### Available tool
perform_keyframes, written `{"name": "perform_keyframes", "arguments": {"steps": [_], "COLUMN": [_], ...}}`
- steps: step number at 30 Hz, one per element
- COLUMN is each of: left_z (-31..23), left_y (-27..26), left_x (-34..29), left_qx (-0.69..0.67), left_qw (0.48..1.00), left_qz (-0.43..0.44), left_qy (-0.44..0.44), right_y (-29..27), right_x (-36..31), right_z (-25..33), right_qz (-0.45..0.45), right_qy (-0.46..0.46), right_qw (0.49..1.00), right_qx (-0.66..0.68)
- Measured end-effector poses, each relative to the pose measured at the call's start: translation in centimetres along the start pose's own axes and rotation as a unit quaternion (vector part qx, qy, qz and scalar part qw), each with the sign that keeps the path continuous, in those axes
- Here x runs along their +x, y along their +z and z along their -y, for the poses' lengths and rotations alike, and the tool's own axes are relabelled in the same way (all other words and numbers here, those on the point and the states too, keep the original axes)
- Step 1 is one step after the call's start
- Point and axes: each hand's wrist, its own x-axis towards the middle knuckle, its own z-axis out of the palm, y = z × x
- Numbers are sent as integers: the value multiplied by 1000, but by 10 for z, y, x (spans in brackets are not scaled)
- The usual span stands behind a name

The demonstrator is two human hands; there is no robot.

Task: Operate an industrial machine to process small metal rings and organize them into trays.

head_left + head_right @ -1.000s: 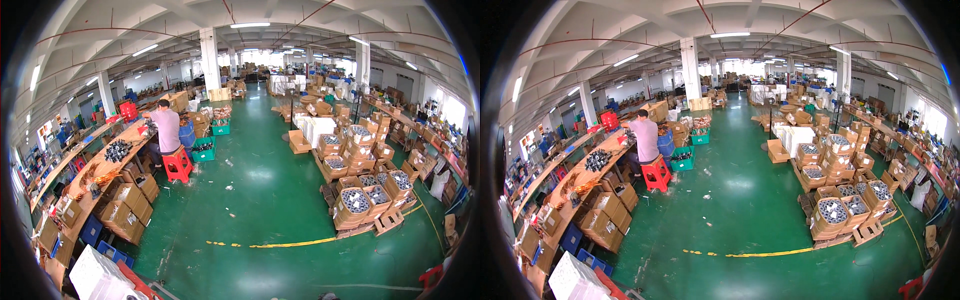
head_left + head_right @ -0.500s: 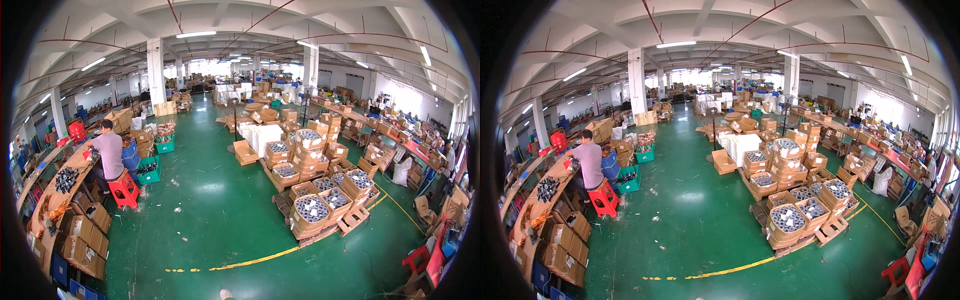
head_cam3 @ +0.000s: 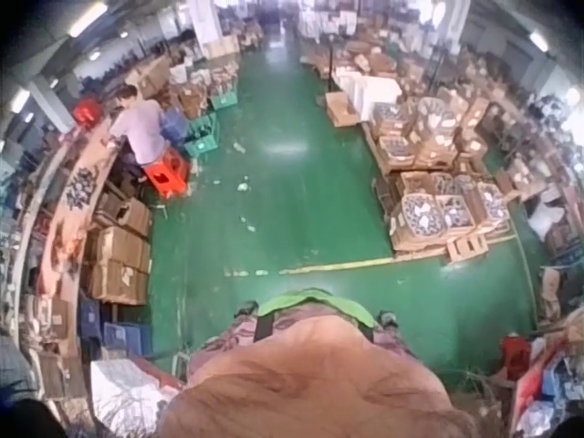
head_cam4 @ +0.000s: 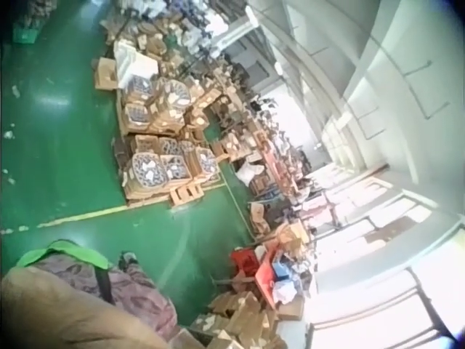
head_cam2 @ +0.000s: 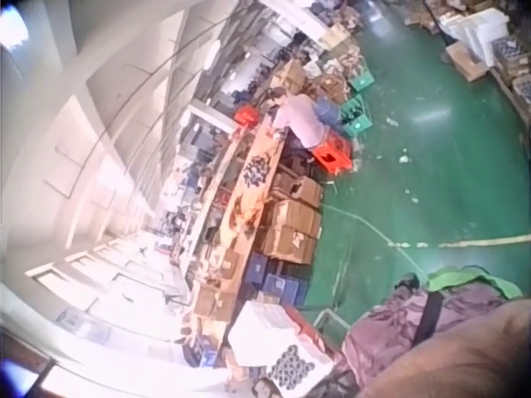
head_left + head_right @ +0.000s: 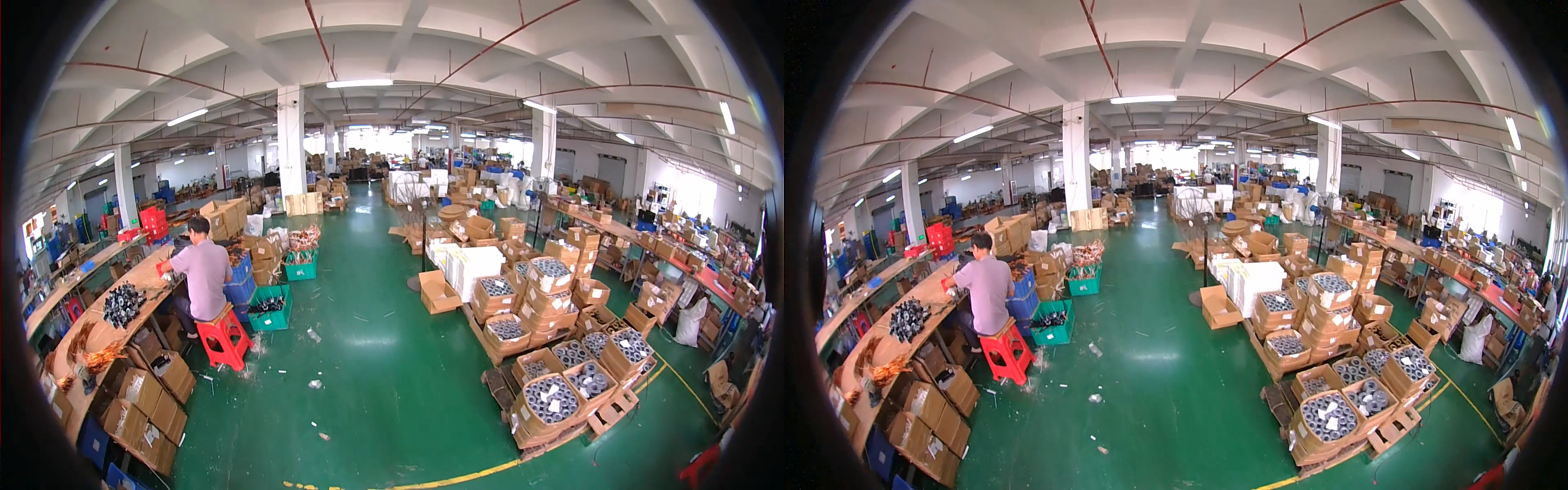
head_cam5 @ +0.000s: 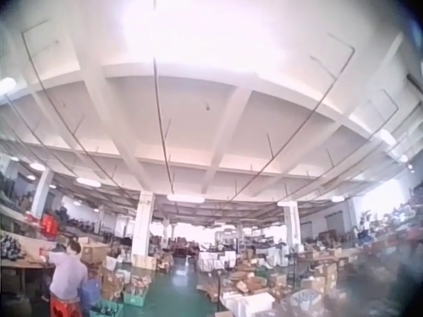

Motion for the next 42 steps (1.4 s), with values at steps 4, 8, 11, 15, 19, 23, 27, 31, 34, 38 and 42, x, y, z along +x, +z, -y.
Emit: {"name": "perform_keyframes", "arguments": {"steps": [4,8,11,15,19,23,27,31,34,38,42], "left_z": [-39,-58,-63,-64,-63,-61,-61,-58,-51,-42,-15], "left_y": [-57,-91,-103,-114,-124,-128,-130,-127,-119,-94,-42], "left_x": [35,60,75,90,102,112,124,136,139,127,112], "left_qx": [-28,-61,-84,-106,-124,-145,-167,-191,-206,-230,-184], "left_qw": [999,996,993,989,984,976,966,951,938,914,915], "left_qz": [-34,-61,-73,-88,-104,-124,-151,-179,-200,-229,-253], "left_qy": [-14,-22,-30,-49,-73,-101,-130,-165,-195,-242,-255], "right_y": [-5,-24,-45,-75,-101,-117,-126,-129,-137,-153,-216], "right_x": [27,76,122,189,255,325,395,464,507,578,584], "right_z": [13,33,61,103,152,197,238,273,297,307,337], "right_qz": [-10,-1,15,30,39,47,49,36,21,7,248], "right_qy": [-18,-27,-35,-61,-99,-155,-217,-290,-330,-328,-210], "right_qw": [1000,999,998,995,988,971,944,898,864,899,941], "right_qx": [-15,-30,-47,-77,-116,-174,-244,-330,-379,-290,-90]}}
